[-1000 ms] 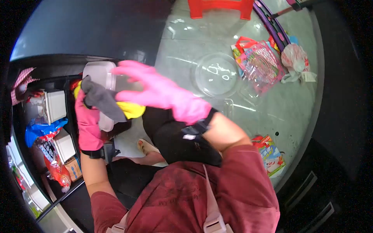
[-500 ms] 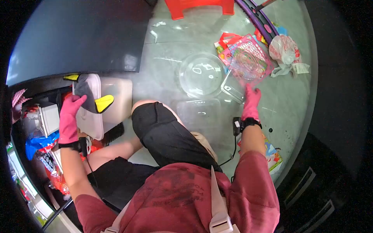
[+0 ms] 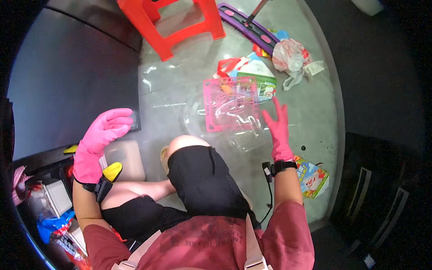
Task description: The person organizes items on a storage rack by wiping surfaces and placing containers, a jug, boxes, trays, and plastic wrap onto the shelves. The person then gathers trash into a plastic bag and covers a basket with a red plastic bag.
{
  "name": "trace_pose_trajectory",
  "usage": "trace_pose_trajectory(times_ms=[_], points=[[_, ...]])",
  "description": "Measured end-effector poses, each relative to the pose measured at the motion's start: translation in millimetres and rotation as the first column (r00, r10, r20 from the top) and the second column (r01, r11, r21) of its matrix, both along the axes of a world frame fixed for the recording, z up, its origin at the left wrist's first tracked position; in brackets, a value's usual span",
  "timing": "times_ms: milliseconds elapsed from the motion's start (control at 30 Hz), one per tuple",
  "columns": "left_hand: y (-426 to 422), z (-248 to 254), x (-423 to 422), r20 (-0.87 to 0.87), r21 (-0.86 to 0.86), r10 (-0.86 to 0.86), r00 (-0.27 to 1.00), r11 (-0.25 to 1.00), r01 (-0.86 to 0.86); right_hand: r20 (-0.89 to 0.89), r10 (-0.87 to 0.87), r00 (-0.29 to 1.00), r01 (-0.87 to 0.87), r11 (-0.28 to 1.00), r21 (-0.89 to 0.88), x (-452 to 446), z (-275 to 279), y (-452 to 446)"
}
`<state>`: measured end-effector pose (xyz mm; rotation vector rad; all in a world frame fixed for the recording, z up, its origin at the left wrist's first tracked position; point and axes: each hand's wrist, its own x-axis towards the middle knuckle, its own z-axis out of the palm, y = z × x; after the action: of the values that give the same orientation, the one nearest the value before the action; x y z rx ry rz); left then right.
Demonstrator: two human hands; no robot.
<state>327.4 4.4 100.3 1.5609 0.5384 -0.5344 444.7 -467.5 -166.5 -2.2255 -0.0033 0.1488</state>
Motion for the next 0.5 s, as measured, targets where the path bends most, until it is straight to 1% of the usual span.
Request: trace_pose_trajectory(times_ms=[33, 67, 100, 167, 200, 233, 267, 300, 333, 367, 400, 433, 467, 500], points=[[-4, 0, 7, -0.018, 0.029, -0.008, 1.000, 1.000, 0.009, 0.009, 0.008, 1.000, -0.009, 0.998, 0.063, 23, 14, 1], [-8, 0, 13, -0.036, 0.058, -0.015, 0.999, 0.998, 0.017, 0.049, -0.015, 0.999, 0.011, 0.997, 0.070, 45, 28, 5], [-10, 2, 21, -0.027, 0.018, 0.010, 1.000, 1.000, -0.009, 0.088, -0.037, 0.995, 0.030, 0.996, 0.079, 68, 34, 11], [-13, -3, 34, 0.000, 0.015, -0.007, 1.000, 1.000, 0.007, 0.091, -0.156, 0.984, 0.146, 0.984, 0.100, 126, 23, 12], [-16, -5, 39, 0.012, 0.013, -0.015, 1.000, 1.000, 0.015, 0.100, -0.154, 0.983, 0.144, 0.984, 0.104, 160, 0, 0], [-20, -9, 43, 0.022, 0.016, -0.013, 1.000, 1.000, 0.013, 0.035, -0.178, 0.983, 0.163, 0.951, 0.264, 192, -34, -19], [-23, -15, 48, 0.002, 0.019, -0.020, 1.000, 1.000, 0.020, -0.032, -0.189, 0.981, 0.185, 0.891, 0.415, 210, -50, -28], [-28, -20, 53, -0.019, 0.018, -0.028, 0.999, 0.999, 0.028, -0.024, -0.189, 0.982, 0.182, 0.891, 0.416, 208, -25, -24], [-34, -24, 58, -0.011, 0.018, -0.028, 1.000, 0.999, 0.028, -0.090, -0.195, 0.977, 0.207, 0.746, 0.633, 199, 29, -15], [-41, -28, 63, -0.049, 0.048, -0.104, 0.993, 0.993, 0.106, -0.155, -0.180, 0.971, 0.230, 0.549, 0.804, 188, 80, -8], [-49, -31, 71, -0.089, 0.076, -0.177, 0.980, 0.980, 0.184, -0.136, -0.162, 0.977, 0.201, 0.500, 0.842, 177, 116, -7], [-58, -34, 84, -0.083, 0.147, -0.339, 0.937, 0.926, 0.348, -0.117, -0.145, 0.983, 0.170, 0.450, 0.877, 166, 147, -6], [-70, -38, 98, -0.091, 0.220, -0.483, 0.871, 0.843, 0.491, -0.117, -0.125, 0.985, 0.156, 0.376, 0.913, 158, 172, -4], [-87, -44, 109, -0.052, 0.375, -0.564, 0.824, 0.754, 0.539, -0.109, -0.109, 0.988, 0.139, 0.328, 0.934, 150, 196, 1]])
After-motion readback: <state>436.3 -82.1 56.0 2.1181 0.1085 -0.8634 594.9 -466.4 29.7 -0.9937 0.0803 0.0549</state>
